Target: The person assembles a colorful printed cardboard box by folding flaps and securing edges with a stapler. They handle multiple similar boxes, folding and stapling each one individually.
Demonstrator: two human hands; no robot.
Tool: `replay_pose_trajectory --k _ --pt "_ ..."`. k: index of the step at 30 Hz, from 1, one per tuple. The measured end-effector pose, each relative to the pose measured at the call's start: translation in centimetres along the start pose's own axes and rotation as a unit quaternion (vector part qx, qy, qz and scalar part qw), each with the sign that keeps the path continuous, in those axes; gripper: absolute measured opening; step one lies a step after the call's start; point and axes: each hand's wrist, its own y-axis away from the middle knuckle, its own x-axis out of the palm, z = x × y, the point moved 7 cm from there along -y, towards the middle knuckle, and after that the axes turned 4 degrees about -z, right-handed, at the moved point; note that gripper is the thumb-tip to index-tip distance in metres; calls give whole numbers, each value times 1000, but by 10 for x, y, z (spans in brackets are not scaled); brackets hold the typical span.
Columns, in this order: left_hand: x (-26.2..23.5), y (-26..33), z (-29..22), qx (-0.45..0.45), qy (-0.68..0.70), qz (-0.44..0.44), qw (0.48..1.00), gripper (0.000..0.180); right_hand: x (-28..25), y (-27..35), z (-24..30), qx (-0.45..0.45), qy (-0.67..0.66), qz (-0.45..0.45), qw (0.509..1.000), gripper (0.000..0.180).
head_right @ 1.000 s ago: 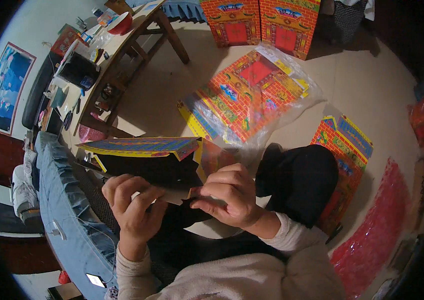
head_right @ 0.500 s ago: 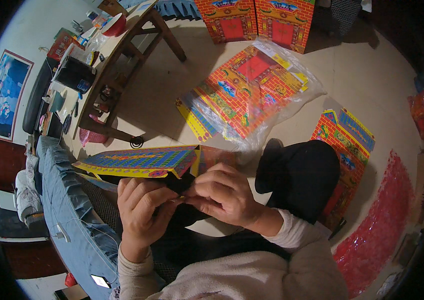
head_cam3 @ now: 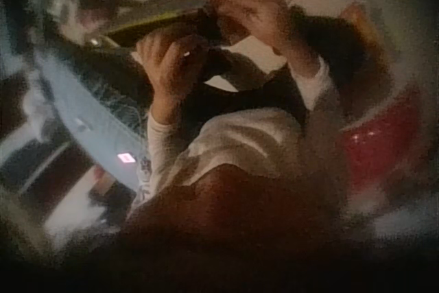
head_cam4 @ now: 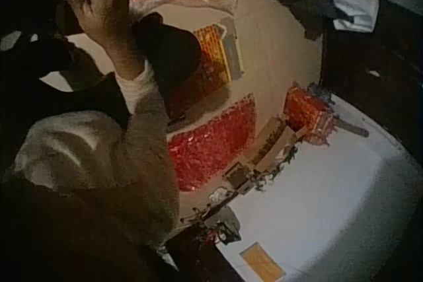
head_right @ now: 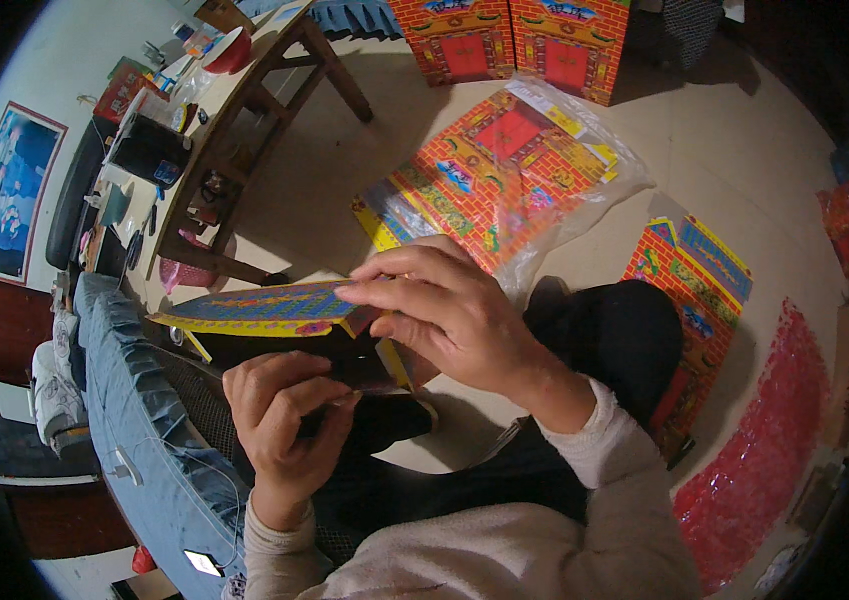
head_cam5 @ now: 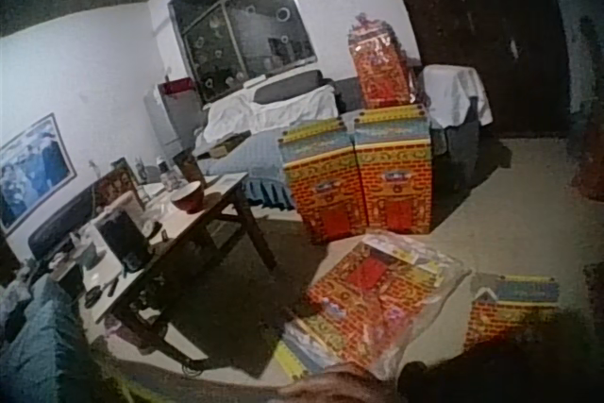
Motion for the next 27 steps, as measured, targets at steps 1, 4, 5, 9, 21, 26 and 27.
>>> replay_pose_trajectory --k 1,4,5,9,21,26,27 --pt "0 0 -1 -1 -4 -8 1000 32 4 -1 -4 11 -11 15 1000 35" --pt "1 2 0 -26 3 -34 999 32 13 -4 -9 2 -17 37 999 35" --pt "1 4 1 -38 9 -44 998 32 16 -4 -12 7 -20 46 999 35" --pt "4 7 4 -70 26 -30 997 30 22 -7 -15 1 -26 63 998 35" --pt "7 -7 4 -63 -26 -11 998 28 22 -7 -18 9 -36 6 999 27" --pt "10 -11 8 -78 -39 -6 996 23 24 -2 -17 26 -20 -4 999 32" --pt "11 -11 8 -70 -43 -12 997 24 24 -1 -16 28 -15 -2 1000 32"
